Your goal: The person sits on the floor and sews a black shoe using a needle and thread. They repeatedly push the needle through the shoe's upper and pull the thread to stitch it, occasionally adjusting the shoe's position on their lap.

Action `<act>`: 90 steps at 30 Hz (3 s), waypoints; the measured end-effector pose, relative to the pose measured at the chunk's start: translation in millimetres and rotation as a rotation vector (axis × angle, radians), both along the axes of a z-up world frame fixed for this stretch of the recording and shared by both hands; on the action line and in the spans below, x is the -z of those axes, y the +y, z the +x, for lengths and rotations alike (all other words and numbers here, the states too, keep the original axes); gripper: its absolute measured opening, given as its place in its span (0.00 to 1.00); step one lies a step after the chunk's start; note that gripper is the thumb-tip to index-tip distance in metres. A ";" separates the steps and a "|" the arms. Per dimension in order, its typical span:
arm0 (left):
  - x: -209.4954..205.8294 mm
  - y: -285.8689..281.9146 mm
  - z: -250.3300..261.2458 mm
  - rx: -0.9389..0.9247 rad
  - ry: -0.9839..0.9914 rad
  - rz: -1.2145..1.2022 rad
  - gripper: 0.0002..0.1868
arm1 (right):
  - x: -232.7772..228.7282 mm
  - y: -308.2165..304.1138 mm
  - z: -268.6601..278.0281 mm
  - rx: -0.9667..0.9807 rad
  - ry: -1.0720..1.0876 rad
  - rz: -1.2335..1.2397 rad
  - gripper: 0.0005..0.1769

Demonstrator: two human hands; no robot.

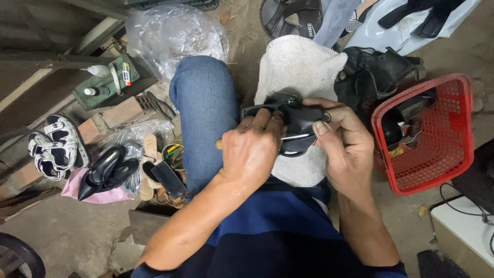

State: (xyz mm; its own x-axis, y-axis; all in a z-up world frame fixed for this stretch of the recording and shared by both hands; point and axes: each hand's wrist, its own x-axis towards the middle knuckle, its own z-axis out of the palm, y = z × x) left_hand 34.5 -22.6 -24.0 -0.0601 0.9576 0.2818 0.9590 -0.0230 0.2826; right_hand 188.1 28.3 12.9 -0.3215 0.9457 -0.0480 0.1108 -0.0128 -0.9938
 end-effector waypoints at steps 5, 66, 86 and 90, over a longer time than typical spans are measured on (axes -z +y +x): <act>5.4 0.0 1.0 -0.029 0.021 0.095 0.07 | 3.7 -1.0 -0.1 -0.008 0.005 0.018 0.07; 1.6 -11.6 -69.3 0.368 -1.583 -0.547 0.05 | 24.0 0.6 8.0 0.213 0.123 -0.144 0.12; 2.2 -13.9 -83.9 0.196 -1.927 -0.056 0.06 | 6.8 27.4 14.7 -0.048 -0.490 0.306 0.12; -11.7 -11.8 -94.8 0.024 -1.531 -0.040 0.10 | -3.1 12.0 -21.6 -0.227 -0.692 0.572 0.36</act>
